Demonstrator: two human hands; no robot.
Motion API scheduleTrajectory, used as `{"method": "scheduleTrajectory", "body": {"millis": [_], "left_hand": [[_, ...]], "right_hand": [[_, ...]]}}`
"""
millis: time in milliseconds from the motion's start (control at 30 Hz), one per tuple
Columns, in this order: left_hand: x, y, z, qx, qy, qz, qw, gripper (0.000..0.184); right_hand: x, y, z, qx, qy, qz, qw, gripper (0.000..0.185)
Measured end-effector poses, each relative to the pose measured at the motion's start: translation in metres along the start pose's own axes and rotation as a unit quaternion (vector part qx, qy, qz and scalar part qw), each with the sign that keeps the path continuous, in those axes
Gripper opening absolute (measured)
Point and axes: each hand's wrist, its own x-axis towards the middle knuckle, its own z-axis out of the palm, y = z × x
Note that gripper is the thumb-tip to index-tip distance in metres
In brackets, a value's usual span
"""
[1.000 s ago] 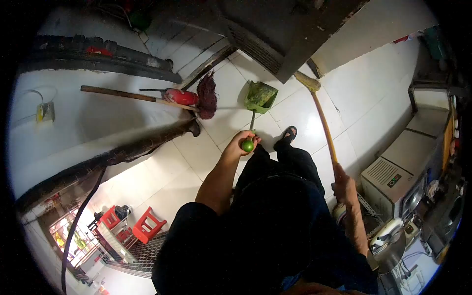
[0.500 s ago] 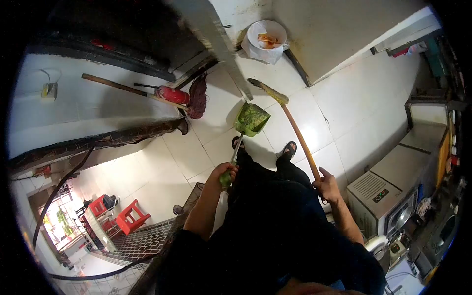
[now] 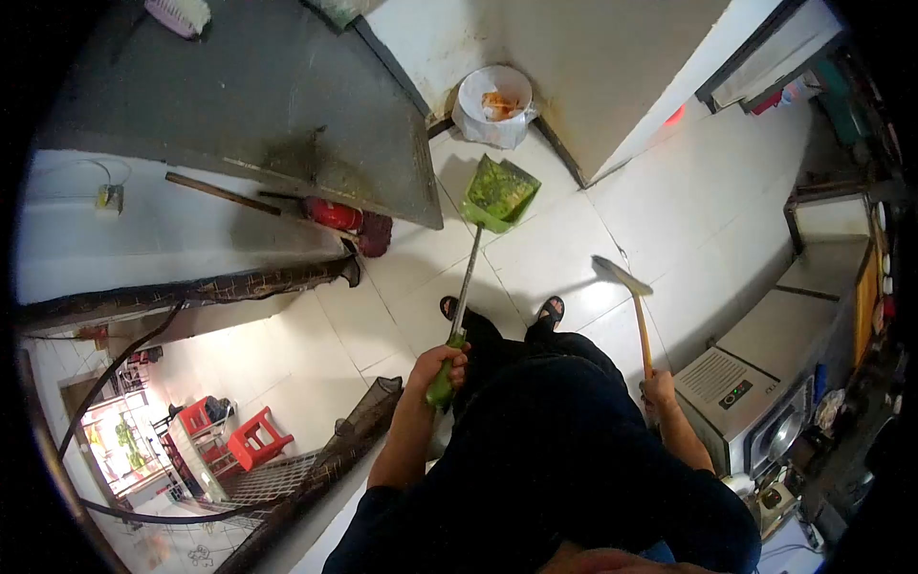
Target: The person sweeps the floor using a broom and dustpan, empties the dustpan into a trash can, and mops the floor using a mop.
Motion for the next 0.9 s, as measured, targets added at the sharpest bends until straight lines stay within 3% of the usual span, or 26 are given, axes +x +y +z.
{"method": "scheduleTrajectory", "body": {"millis": [33, 100, 167, 333, 400, 433, 500, 533, 600, 633, 700, 833, 900], "left_hand": [[-0.011, 0.005, 0.017, 0.007, 0.001, 0.027, 1.000, 0.039], [-0.030, 0.023, 0.057, 0.083, 0.009, 0.053, 0.995, 0.039], [-0.037, 0.038, 0.081, 0.112, 0.063, 0.122, 0.984, 0.028], [0.002, 0.092, 0.126, 0.184, 0.019, 0.207, 0.961, 0.025], [0.034, 0.109, 0.145, 0.226, 0.117, 0.217, 0.942, 0.024], [0.051, 0.115, 0.142, 0.229, 0.116, 0.218, 0.942, 0.024], [0.092, 0.126, 0.129, 0.366, 0.153, 0.230, 0.889, 0.025], [0.105, 0.130, 0.129, 0.370, 0.151, 0.229, 0.888, 0.025], [0.131, 0.131, 0.123, 0.507, 0.260, 0.217, 0.792, 0.029], [0.148, 0.130, 0.110, 0.509, 0.257, 0.215, 0.793, 0.029], [0.172, 0.126, 0.093, 0.657, 0.330, 0.247, 0.631, 0.032], [0.171, 0.112, 0.092, 0.694, 0.340, 0.231, 0.591, 0.032], [0.170, 0.109, 0.089, 0.709, 0.352, 0.230, 0.566, 0.029]], "right_hand": [[-0.001, -0.001, -0.005, 0.005, 0.004, -0.003, 1.000, 0.020], [-0.024, -0.019, -0.021, 0.127, -0.015, 0.092, 0.988, 0.012], [-0.031, -0.022, -0.025, 0.125, -0.001, 0.079, 0.989, 0.011], [-0.029, 0.004, -0.012, 0.183, -0.001, 0.058, 0.981, 0.009], [-0.032, 0.003, -0.011, 0.189, 0.016, 0.040, 0.981, 0.007], [-0.030, 0.006, -0.010, 0.192, 0.017, 0.039, 0.980, 0.007], [-0.027, 0.014, -0.006, 0.209, 0.004, 0.088, 0.974, 0.007], [-0.031, 0.011, -0.007, 0.213, 0.005, 0.090, 0.973, 0.007], [-0.042, 0.009, -0.011, 0.235, 0.008, 0.104, 0.966, 0.009], [-0.045, 0.013, -0.008, 0.236, 0.010, 0.107, 0.966, 0.009], [-0.045, 0.024, -0.002, 0.209, 0.021, 0.090, 0.974, 0.009], [-0.037, 0.046, 0.015, 0.152, 0.038, 0.086, 0.984, 0.014], [-0.030, 0.058, 0.020, 0.149, 0.026, 0.023, 0.988, 0.021]]}}
